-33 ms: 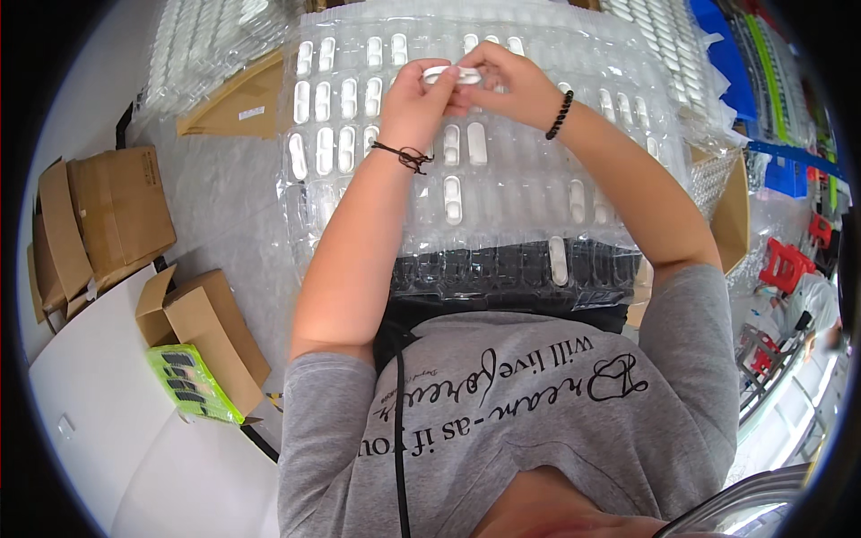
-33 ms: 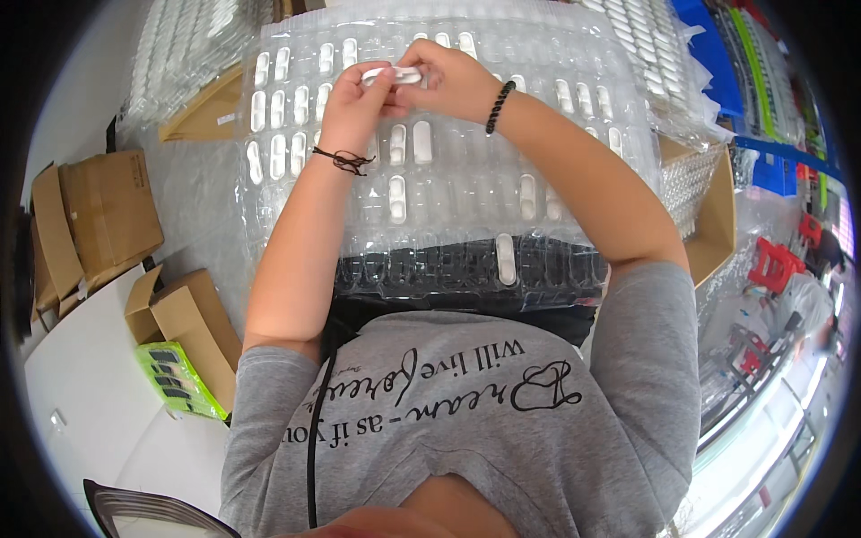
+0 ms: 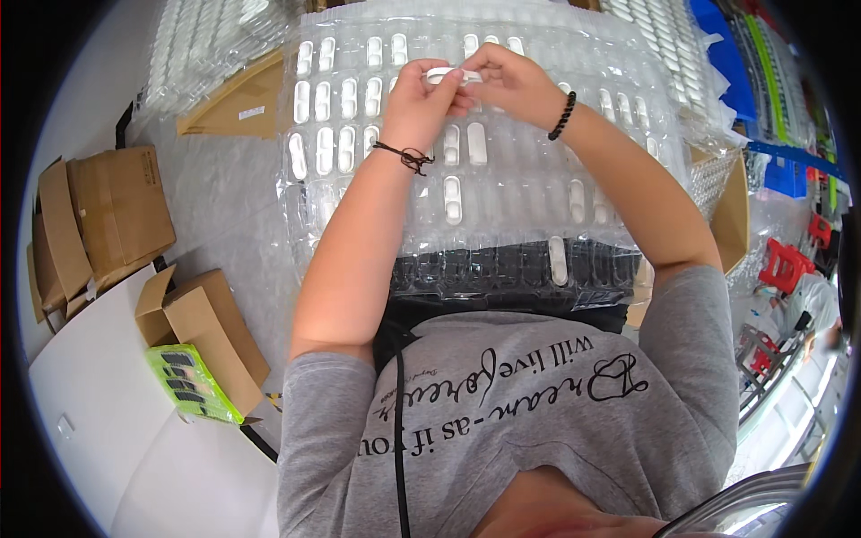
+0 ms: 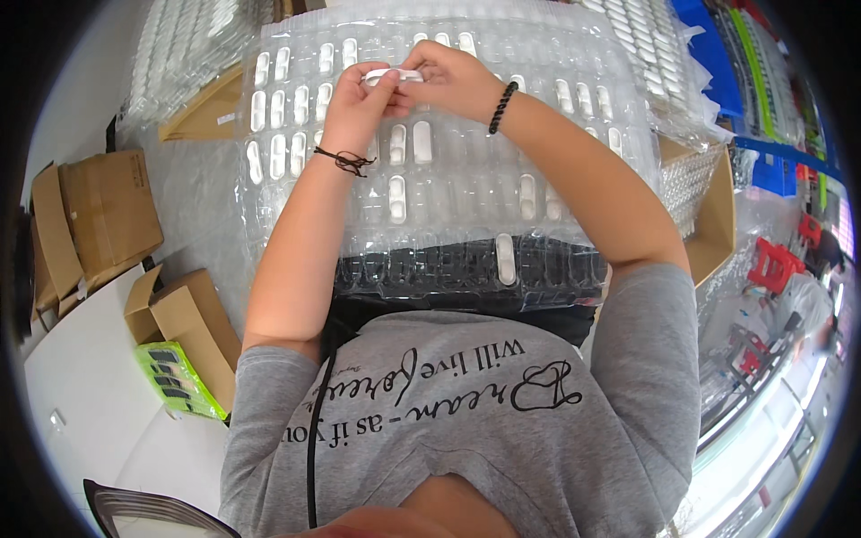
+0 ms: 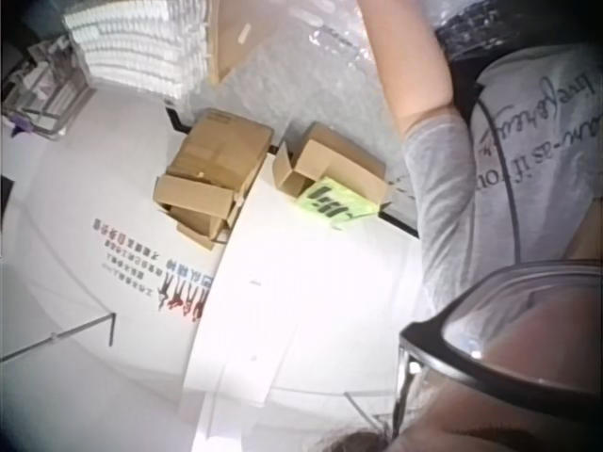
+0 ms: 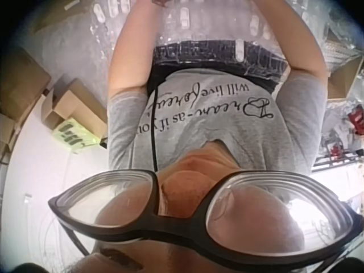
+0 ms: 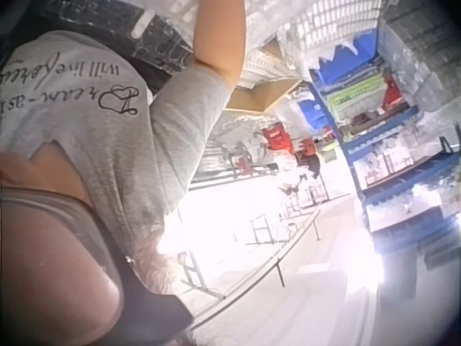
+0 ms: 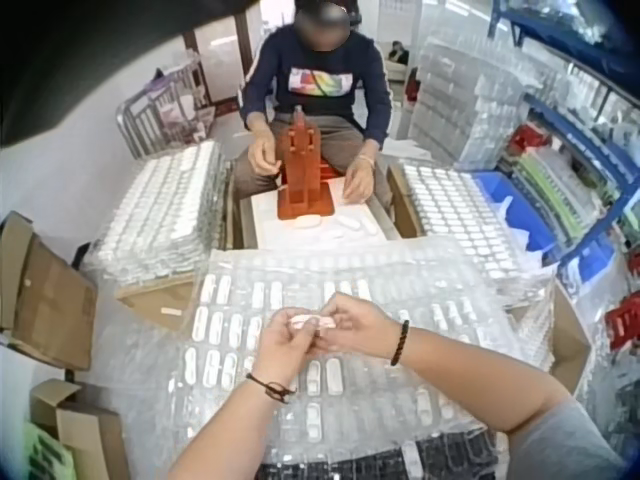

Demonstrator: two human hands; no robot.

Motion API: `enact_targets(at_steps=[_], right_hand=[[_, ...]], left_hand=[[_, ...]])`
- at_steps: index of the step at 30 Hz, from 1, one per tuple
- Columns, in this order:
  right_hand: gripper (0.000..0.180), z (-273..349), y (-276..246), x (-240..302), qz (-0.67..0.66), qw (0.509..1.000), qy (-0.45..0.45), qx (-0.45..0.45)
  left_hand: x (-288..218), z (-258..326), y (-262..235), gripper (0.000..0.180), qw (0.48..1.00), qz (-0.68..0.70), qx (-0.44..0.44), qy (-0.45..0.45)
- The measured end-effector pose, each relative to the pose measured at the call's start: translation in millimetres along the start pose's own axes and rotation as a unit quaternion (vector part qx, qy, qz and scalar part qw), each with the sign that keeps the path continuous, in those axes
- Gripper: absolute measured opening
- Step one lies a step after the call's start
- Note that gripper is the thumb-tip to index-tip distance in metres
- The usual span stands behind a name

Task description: The person places small white plastic components into a blister packaging tray by hand.

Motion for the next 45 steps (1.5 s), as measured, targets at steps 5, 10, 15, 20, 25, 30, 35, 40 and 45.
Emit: enact_targets(at_steps=[5, 10, 15, 20, 25, 30, 35, 40, 45], right_hand=[[0.018, 0, -10, -1, -0.143, 0.978, 0.149, 0.017], [0.034, -8, -16, 10, -0.139, 0.973, 0.151, 0.102], [0.034, -31, -31, -4, 0.108, 0.985, 0.065, 0.115], [0.028, -64, -42, -34, 0.361, 0.883, -0.217, 0.207], [0.026, -71, -23, -47, 0.405, 0.831, -0.1, 0.367], [0.017, -64, -25, -55, 0.407, 0.832, -0.162, 0.34], [0.028, -60, -22, -51, 0.402, 0.838, -0.153, 0.336], [0.035, -46, -34, -46, 0.312, 0.927, -0.097, 0.185], [0.032, -26, -26, -35, -0.101, 0.994, 0.031, -0.036]], left_hand=[[2, -1, -1, 0.034, 0.998, -0.056, 0.0, 0.023], [3, -1, -1, 0.027, 0.998, -0.059, 0.01, 0.027], [0, -2, -4, 0.026, 1.0, -0.002, -0.014, -0.006], [-4, -3, -3, 0.024, 0.998, 0.05, -0.004, -0.034], [0, -1, -12, 0.023, 0.997, 0.062, -0.014, -0.042], [-3, -1, -10, 0.023, 0.998, 0.046, 0.0, -0.045], [0, -4, -12, 0.022, 0.997, 0.047, -0.007, -0.053], [-3, -2, -13, 0.026, 0.996, 0.075, 0.002, -0.057], [-3, -1, -7, 0.032, 0.999, 0.045, -0.016, -0.024]])
Point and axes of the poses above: each hand's wrist, its own z-axis away from the middle knuckle, its own y-axis out of the palm, x = y × z, the point moved 2 cm from there along -z, towards the middle knuckle, and after that the axes turned 15 degrees about -y, right-handed, at the moved point
